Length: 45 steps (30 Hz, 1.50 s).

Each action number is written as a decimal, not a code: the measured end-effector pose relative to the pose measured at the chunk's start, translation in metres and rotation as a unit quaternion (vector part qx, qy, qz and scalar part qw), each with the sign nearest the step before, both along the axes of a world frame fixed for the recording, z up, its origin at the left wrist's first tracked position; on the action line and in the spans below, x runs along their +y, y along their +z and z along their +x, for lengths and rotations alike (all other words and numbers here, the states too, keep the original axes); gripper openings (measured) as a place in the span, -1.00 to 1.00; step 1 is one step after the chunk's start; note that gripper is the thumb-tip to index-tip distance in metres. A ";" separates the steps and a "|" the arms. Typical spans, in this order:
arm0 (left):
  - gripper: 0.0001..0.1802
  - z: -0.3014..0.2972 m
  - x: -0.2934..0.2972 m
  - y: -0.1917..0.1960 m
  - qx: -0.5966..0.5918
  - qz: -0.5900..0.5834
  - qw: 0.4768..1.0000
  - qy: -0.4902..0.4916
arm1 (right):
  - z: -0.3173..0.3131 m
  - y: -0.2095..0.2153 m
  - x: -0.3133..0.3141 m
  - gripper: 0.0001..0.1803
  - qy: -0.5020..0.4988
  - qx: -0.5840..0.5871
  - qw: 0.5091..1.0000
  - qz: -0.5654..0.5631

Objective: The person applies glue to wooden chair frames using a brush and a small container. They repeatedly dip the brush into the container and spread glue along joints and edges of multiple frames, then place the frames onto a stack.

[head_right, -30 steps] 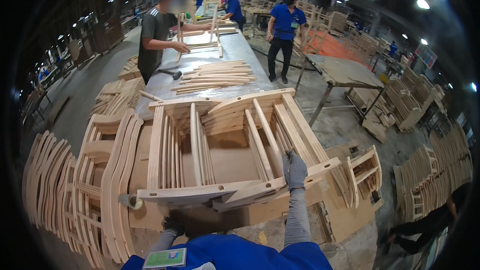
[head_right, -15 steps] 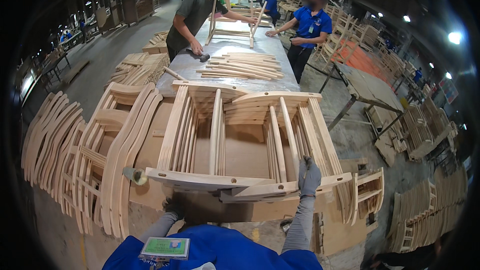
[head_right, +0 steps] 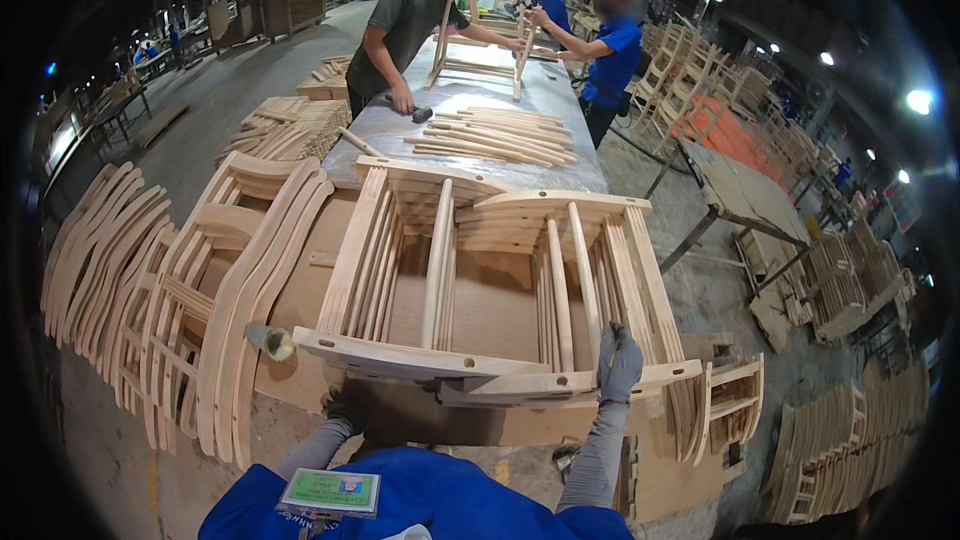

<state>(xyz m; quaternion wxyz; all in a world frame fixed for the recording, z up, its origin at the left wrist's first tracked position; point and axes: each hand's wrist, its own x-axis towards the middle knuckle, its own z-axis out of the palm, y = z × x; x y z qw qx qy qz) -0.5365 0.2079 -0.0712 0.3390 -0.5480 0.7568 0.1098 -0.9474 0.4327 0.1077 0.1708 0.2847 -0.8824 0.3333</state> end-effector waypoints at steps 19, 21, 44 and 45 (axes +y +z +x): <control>-0.21 0.010 0.000 -0.001 0.037 -0.044 0.996 -0.071 | 0.001 -0.001 -0.001 -0.71 0.013 -0.018 1.000 -0.001; -0.23 0.007 0.001 0.002 0.066 -0.056 0.991 -0.099 | 0.000 0.000 0.003 -0.75 0.011 -0.003 1.000 0.005; -0.16 0.005 0.000 -0.010 0.033 -0.053 0.997 -0.034 | -0.004 -0.006 0.003 -0.74 0.003 -0.019 1.000 -0.015; -0.16 0.004 0.000 -0.010 0.023 -0.065 0.997 -0.019 | -0.003 -0.005 0.002 -0.74 0.001 -0.014 1.000 -0.007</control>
